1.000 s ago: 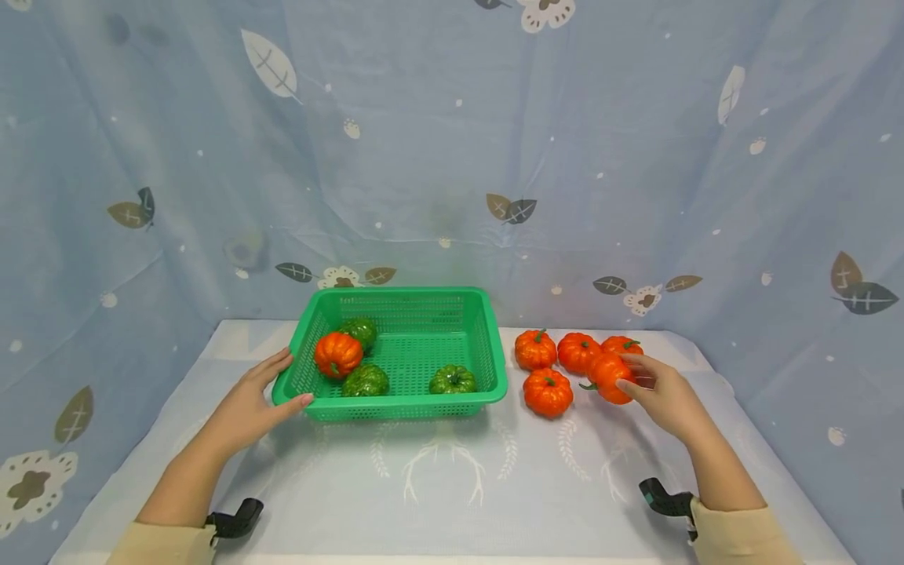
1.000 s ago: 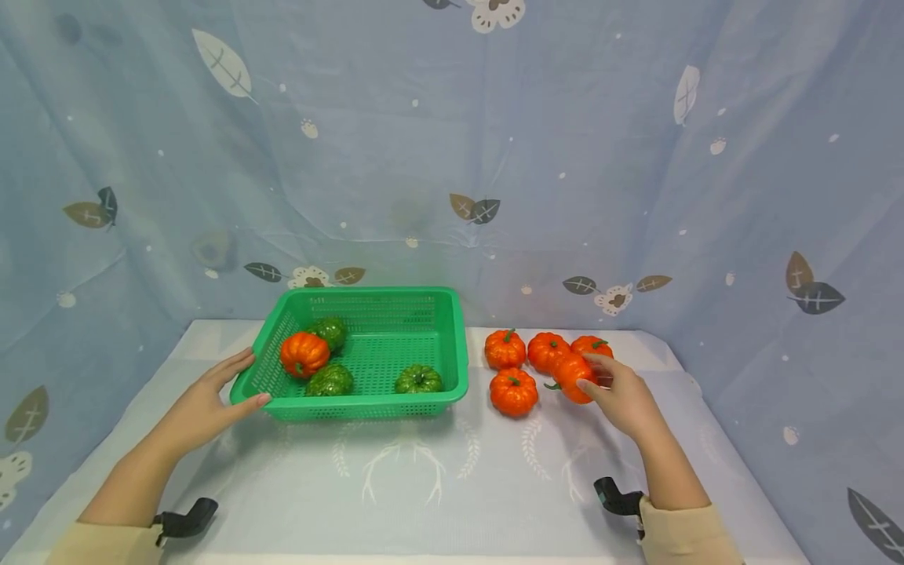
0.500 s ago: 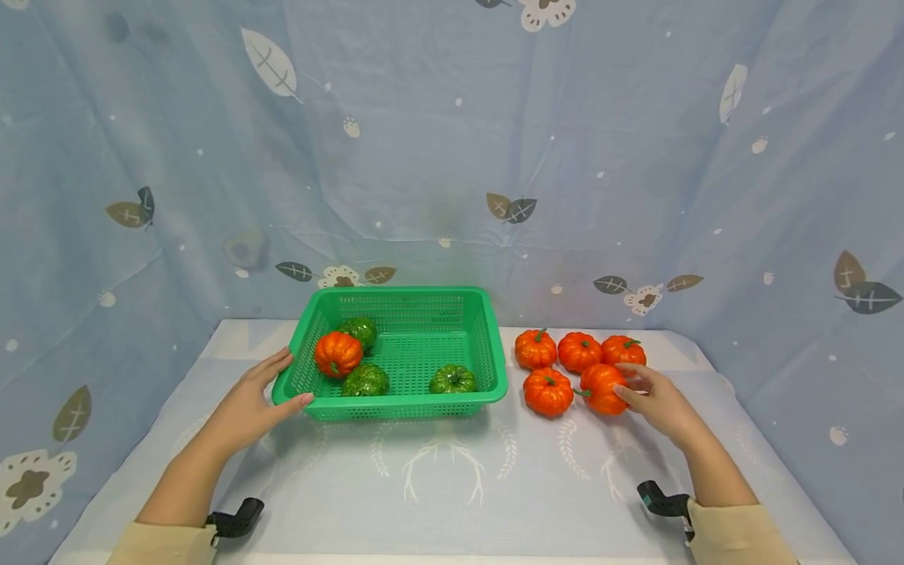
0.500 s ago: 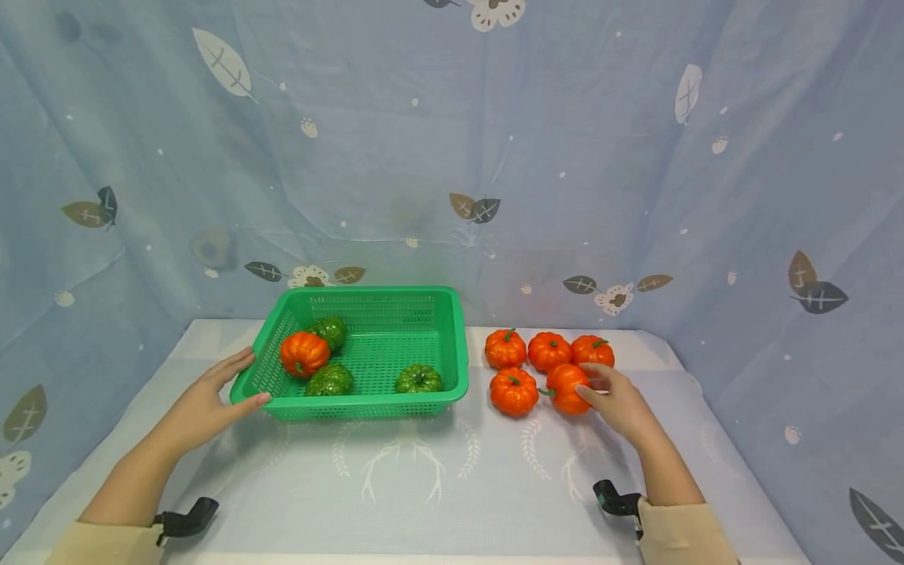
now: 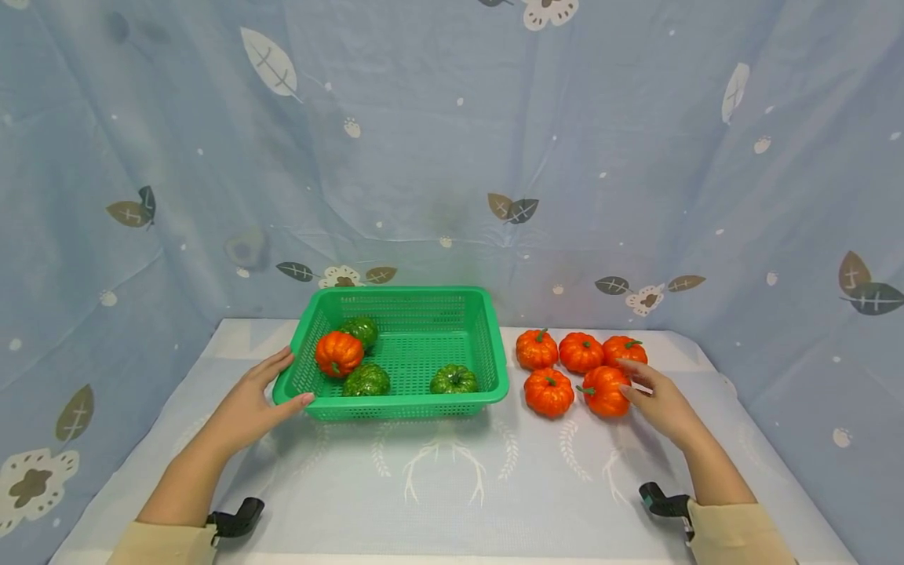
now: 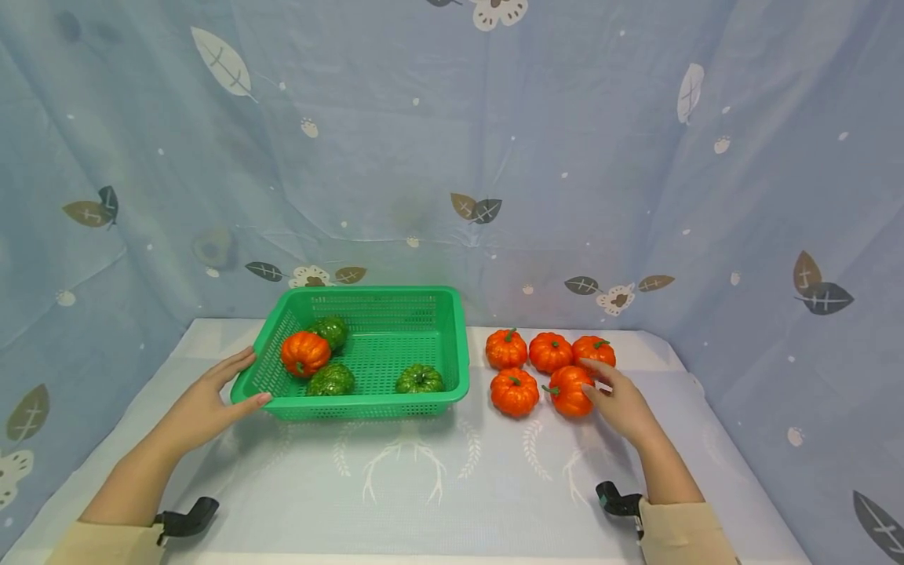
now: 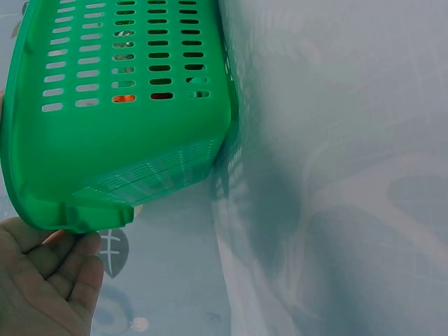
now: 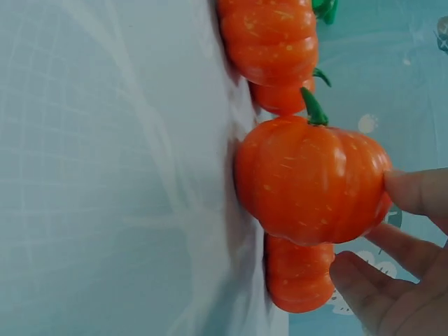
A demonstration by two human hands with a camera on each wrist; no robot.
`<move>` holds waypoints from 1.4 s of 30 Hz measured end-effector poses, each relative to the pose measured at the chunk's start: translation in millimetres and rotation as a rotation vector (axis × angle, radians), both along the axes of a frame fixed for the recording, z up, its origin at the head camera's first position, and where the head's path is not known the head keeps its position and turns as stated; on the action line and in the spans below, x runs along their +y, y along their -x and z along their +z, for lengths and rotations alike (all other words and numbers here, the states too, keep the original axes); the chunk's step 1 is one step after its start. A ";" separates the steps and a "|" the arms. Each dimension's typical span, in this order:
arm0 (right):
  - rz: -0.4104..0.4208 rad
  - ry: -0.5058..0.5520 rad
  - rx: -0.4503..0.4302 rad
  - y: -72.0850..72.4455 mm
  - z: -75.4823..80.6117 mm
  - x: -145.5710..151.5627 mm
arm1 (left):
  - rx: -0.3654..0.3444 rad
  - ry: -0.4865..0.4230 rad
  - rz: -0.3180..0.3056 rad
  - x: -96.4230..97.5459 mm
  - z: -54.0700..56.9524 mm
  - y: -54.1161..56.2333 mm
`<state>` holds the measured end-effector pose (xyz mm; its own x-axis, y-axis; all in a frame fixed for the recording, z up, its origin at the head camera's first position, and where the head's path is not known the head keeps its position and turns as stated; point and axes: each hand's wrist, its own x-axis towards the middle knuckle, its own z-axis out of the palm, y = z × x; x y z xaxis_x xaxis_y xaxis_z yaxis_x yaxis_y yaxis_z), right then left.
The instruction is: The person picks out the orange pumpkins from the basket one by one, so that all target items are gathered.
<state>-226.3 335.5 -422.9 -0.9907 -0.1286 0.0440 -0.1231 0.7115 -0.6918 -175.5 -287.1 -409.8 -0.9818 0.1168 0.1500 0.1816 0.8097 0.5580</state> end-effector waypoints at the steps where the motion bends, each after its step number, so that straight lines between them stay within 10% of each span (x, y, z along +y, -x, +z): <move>1: 0.004 -0.003 0.013 0.4 -0.8 0.2 | 0.000 0.002 0.001 0.0 0.1 0.0; 19: -0.057 -0.149 -0.020 -2.0 0.8 4.2 | -0.010 0.006 0.005 1.3 1.8 -1.0; 42: 0.027 0.042 -0.107 8.3 -16.8 10.3 | -0.013 0.001 0.011 1.1 0.9 -1.3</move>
